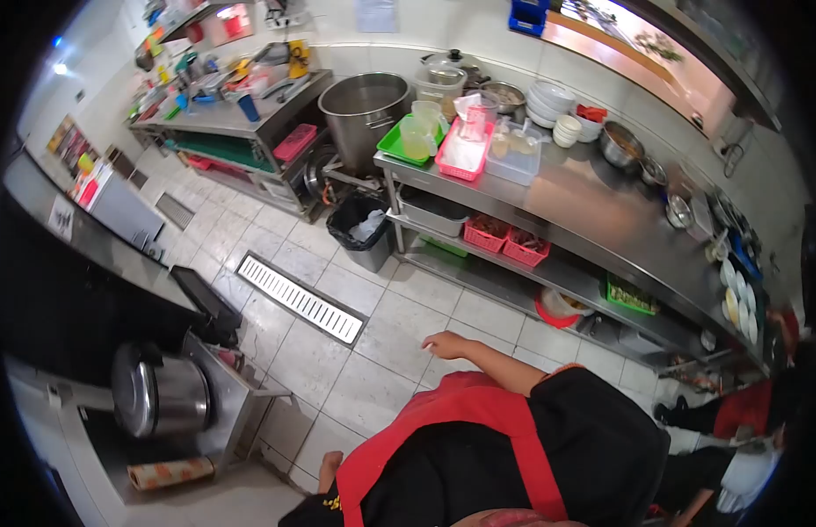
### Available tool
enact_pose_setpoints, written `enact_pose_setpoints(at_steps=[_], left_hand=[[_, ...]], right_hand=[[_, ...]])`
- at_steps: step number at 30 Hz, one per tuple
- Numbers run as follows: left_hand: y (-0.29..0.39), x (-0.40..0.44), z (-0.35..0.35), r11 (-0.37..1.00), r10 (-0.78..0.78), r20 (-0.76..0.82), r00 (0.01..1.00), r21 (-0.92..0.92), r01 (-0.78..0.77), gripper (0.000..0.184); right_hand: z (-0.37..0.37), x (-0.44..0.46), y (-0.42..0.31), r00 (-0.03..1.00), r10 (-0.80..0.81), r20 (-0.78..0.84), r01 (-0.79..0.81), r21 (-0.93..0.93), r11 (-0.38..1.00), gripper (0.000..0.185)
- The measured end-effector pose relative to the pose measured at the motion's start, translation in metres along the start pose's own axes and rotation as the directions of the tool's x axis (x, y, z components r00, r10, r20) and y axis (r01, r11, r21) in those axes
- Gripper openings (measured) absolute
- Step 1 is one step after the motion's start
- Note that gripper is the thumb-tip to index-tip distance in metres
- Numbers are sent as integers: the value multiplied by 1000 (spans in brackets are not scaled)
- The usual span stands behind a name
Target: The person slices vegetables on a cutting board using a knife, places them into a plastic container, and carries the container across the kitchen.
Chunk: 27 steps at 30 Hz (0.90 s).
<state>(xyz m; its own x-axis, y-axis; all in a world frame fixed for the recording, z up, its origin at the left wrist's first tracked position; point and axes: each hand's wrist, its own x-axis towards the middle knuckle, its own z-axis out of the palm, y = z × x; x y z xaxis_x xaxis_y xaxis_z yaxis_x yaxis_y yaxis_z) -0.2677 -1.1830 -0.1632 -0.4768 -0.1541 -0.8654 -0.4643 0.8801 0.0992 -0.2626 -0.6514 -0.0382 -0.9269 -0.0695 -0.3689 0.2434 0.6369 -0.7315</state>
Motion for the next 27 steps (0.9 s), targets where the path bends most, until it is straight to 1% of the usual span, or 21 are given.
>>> enact_pose_setpoints(at_steps=[1, 5, 6, 7, 8, 9, 10, 11, 13, 14, 15, 16, 17, 18, 19, 20, 21, 23, 25, 26, 27], left_hand=[[2, 0, 0, 994, -40, 34, 999, -104, 44, 39], [30, 16, 6, 963, 86, 157, 984, -265, -42, 38], [42, 20, 9, 952, 146, 182, 972, -291, -88, 37], [56, 24, 11, 943, 216, 210, 954, -299, -147, 37], [71, 28, 11, 929, 294, 227, 928, -297, -221, 37], [84, 34, 12, 908, 383, 244, 891, -277, -315, 36], [99, 41, 12, 871, 486, 255, 836, -225, -438, 36], [115, 45, 11, 780, 620, 278, 734, -119, -615, 36], [146, 62, -1, 514, 813, 267, 517, 87, -854, 35], [159, 77, -12, 428, 858, 238, 456, 163, -889, 35], [171, 98, -27, 458, 854, 184, 486, 176, -872, 35], [166, 131, -45, 690, 718, 147, 680, -21, -724, 34], [163, 160, -66, 825, 527, 97, 844, -297, -481, 34], [162, 187, -89, 807, 317, 45, 948, -538, -244, 33], [178, 173, -122, 748, 407, -159, 899, -507, -428, 42], [181, 140, -173, 655, 387, -231, 892, -612, -443, 41], [186, 135, -199, 435, 305, -408, 861, -744, -507, 39], [195, 93, -253, 285, -47, -283, 958, -923, -259, 43], [170, 105, -244, 108, -199, -273, 941, -961, -256, 35], [147, 126, -226, 183, -216, -278, 936, -953, -241, 32], [136, 129, -213, 206, -255, -211, 943, -965, -160, 30]], right_hand=[[-3, 5, -21, 996, -44, 77, 48, -50, 998, 31], [7, 45, 22, 989, 87, 121, -74, -106, 992, 32], [-4, 50, 37, 964, 167, 206, -102, -294, 950, 30], [15, 56, 112, 992, 22, 123, 23, -358, 934, 28], [45, 72, 214, 990, 47, 131, 30, -531, 847, 27], [15, 49, 197, 951, 245, 188, -73, -635, 769, 24], [0, 31, 206, 902, 373, 218, -157, -640, 752, 21], [54, 35, 324, 794, 602, -81, -597, -285, 750, 19], [-16, -17, 311, 611, 788, 75, -745, -284, 604, 24], [-36, -12, 296, 570, 816, 95, -762, -310, 569, 25], [-54, 0, 292, 546, 829, 121, -763, -338, 552, 26], [-75, 22, 280, 545, 826, 143, -751, -355, 557, 27], [-85, 48, 267, 554, 815, 168, -727, -379, 573, 28], [-89, 83, 257, 588, 783, 204, -674, -411, 614, 29], [-88, 122, 245, 624, 743, 240, -616, -434, 657, 30], [-82, 165, 229, 674, 687, 272, -540, -452, 710, 31], [-81, 211, 207, 722, 622, 304, -451, -476, 755, 32], [-81, 320, 152, 810, 475, 343, -274, -496, 824, 33], [-95, 439, 82, 924, 278, 264, -169, -370, 914, 35], [-110, 492, 43, 978, 73, 198, -32, -202, 979, 26], [-120, 537, -6, 999, 33, 39, -21, -283, 959, 22]])
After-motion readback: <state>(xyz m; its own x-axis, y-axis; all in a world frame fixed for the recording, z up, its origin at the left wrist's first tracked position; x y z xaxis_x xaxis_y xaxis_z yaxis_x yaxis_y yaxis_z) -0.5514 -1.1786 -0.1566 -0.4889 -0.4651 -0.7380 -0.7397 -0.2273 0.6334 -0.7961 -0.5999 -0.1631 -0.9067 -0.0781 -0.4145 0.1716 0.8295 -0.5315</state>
